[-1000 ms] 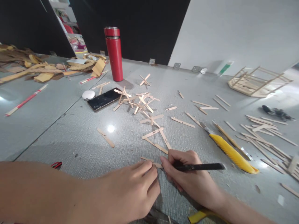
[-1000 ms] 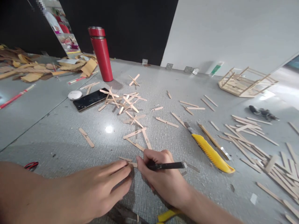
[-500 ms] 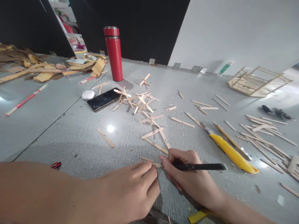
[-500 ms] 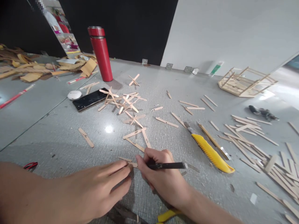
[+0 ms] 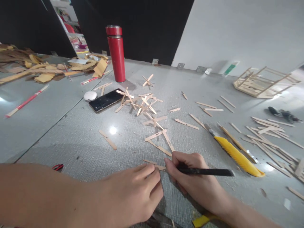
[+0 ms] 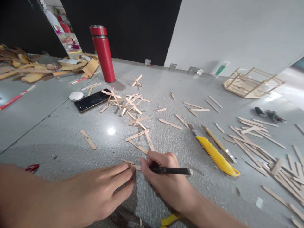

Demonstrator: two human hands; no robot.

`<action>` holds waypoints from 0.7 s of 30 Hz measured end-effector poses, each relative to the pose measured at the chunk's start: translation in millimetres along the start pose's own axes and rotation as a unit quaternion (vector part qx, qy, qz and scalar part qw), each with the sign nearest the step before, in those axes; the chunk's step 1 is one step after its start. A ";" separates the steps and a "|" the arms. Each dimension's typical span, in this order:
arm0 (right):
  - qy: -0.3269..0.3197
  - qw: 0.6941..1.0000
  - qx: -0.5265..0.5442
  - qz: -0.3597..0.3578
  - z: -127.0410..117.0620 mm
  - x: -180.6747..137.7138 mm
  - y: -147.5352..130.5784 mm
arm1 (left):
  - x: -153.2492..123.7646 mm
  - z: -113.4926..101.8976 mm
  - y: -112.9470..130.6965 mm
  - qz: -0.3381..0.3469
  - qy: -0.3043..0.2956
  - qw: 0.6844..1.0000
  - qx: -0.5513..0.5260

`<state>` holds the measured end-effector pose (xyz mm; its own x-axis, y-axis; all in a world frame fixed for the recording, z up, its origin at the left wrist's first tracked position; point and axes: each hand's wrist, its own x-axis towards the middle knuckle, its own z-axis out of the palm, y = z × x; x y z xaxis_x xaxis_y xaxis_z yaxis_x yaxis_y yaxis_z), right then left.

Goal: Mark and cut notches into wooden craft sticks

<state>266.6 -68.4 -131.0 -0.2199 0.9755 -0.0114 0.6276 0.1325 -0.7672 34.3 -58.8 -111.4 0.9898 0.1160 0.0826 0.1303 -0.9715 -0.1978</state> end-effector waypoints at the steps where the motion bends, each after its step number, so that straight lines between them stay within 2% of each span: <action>1: 0.003 1.000 -0.006 -0.004 0.0 0.3 0.0 | 0.2 0.5 0.1 0.002 -0.001 1.000 0.000; 7: 0.007 1.000 -0.013 -0.010 0.0 -0.2 0.3 | 0.0 2.0 0.3 -0.015 0.016 1.000 -0.009; 13: 0.003 1.000 -0.025 -0.003 -1.1 -0.3 -1.0 | 0.2 -1.7 -1.2 -0.012 -0.013 0.999 -0.030; 21: 0.008 0.999 -0.039 -0.015 -1.7 -0.8 0.4 | 1.9 -3.5 -2.0 -0.009 -0.006 1.000 -0.016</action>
<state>268.3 -68.9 -130.2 -0.2281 0.9734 0.0208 0.6777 0.1741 -0.7144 35.7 -57.4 -107.4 0.9880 0.1356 0.0734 0.1462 -0.9754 -0.1650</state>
